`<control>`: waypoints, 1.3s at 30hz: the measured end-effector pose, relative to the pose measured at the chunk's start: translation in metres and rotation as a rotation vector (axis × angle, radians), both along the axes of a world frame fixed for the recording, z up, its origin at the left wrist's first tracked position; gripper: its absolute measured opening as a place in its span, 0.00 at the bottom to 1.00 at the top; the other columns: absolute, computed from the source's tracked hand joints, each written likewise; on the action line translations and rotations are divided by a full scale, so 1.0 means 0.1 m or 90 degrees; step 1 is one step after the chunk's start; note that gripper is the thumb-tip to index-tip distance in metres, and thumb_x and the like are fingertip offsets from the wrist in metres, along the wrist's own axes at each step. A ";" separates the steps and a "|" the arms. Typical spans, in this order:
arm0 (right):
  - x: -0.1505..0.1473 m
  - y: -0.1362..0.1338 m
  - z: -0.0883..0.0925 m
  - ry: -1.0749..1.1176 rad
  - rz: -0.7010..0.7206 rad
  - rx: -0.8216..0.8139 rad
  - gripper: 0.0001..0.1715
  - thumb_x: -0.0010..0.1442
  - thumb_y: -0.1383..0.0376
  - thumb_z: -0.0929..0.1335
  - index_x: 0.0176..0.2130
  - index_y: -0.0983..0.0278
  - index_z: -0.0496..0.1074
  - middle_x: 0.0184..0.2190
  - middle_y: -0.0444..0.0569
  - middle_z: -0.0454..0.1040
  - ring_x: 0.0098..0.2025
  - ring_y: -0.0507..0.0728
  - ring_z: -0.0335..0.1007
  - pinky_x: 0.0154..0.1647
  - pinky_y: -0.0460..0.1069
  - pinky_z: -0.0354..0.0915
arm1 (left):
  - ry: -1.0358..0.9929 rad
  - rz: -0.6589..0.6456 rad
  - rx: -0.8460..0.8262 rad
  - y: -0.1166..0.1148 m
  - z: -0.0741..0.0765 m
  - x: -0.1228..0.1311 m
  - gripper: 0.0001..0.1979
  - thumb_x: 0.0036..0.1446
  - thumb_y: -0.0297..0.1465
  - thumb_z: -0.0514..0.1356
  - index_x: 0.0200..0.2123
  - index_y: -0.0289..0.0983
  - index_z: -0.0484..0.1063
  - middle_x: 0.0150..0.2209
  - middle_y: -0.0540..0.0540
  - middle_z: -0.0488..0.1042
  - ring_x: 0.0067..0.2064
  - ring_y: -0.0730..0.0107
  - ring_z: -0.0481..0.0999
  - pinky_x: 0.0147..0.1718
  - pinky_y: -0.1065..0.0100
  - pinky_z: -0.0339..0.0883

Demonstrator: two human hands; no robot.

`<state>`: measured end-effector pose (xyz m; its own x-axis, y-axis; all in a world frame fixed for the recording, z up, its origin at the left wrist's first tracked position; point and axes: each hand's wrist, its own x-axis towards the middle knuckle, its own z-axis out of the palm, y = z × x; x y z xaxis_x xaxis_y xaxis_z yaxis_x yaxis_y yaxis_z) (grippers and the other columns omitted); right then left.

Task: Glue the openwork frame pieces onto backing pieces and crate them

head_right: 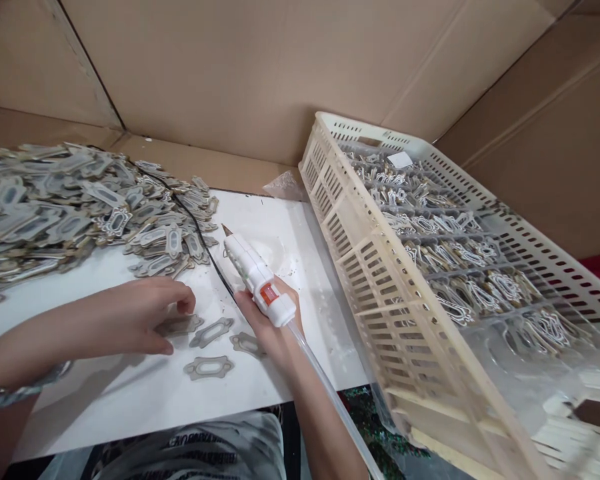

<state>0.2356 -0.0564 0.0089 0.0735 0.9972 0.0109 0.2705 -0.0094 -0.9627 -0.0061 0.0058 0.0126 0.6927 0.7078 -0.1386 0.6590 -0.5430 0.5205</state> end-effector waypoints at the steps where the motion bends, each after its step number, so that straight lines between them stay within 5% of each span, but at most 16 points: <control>1: 0.00 0.00 0.00 0.001 0.003 0.002 0.17 0.58 0.55 0.70 0.25 0.60 0.63 0.19 0.39 0.62 0.22 0.51 0.59 0.27 0.49 0.58 | 0.038 0.000 -0.005 -0.02 -0.04 0.01 0.11 0.38 0.28 0.68 0.29 0.43 0.74 0.30 0.51 0.76 0.29 0.66 0.74 0.25 0.70 0.62; 9: -0.01 -0.02 0.01 0.051 0.013 -0.004 0.16 0.58 0.56 0.70 0.26 0.60 0.65 0.19 0.39 0.60 0.23 0.51 0.59 0.27 0.48 0.61 | 0.108 0.041 0.036 0.08 -0.02 0.07 0.03 0.44 0.29 0.64 0.26 0.44 0.76 0.30 0.48 0.78 0.34 0.60 0.77 0.29 0.66 0.66; 15: 0.00 -0.04 0.02 0.057 0.065 0.054 0.17 0.61 0.55 0.70 0.26 0.59 0.64 0.20 0.40 0.60 0.25 0.53 0.60 0.28 0.48 0.62 | -0.253 0.138 0.424 0.09 0.07 0.06 0.06 0.60 0.38 0.64 0.37 0.44 0.80 0.33 0.52 0.84 0.32 0.66 0.83 0.32 0.68 0.74; 20: 0.00 -0.05 0.04 -0.020 0.067 0.100 0.18 0.61 0.55 0.69 0.26 0.59 0.63 0.22 0.42 0.63 0.25 0.53 0.62 0.28 0.49 0.63 | -0.247 0.218 0.666 0.01 0.14 0.09 0.07 0.61 0.32 0.67 0.43 0.41 0.78 0.39 0.46 0.85 0.37 0.63 0.85 0.36 0.66 0.76; 31: -0.03 -0.06 0.00 -0.031 0.142 0.144 0.09 0.57 0.64 0.71 0.28 0.59 0.67 0.28 0.46 0.73 0.29 0.55 0.71 0.29 0.50 0.68 | -0.276 0.157 0.737 -0.03 0.20 0.07 0.11 0.57 0.27 0.70 0.41 0.44 0.74 0.35 0.46 0.85 0.33 0.61 0.85 0.31 0.64 0.74; 39: -0.04 -0.04 -0.02 -0.058 0.122 0.151 0.14 0.60 0.57 0.71 0.27 0.59 0.66 0.27 0.45 0.71 0.29 0.55 0.69 0.28 0.50 0.65 | -0.232 0.157 0.790 -0.03 0.17 0.07 0.10 0.58 0.30 0.69 0.41 0.47 0.74 0.35 0.51 0.85 0.30 0.66 0.82 0.26 0.65 0.69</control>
<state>0.2318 -0.0604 0.0067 -0.1269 0.9616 0.2435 0.3313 0.2725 -0.9033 0.0005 0.0028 0.0298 0.3868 0.3417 0.8565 0.7380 -0.6716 -0.0654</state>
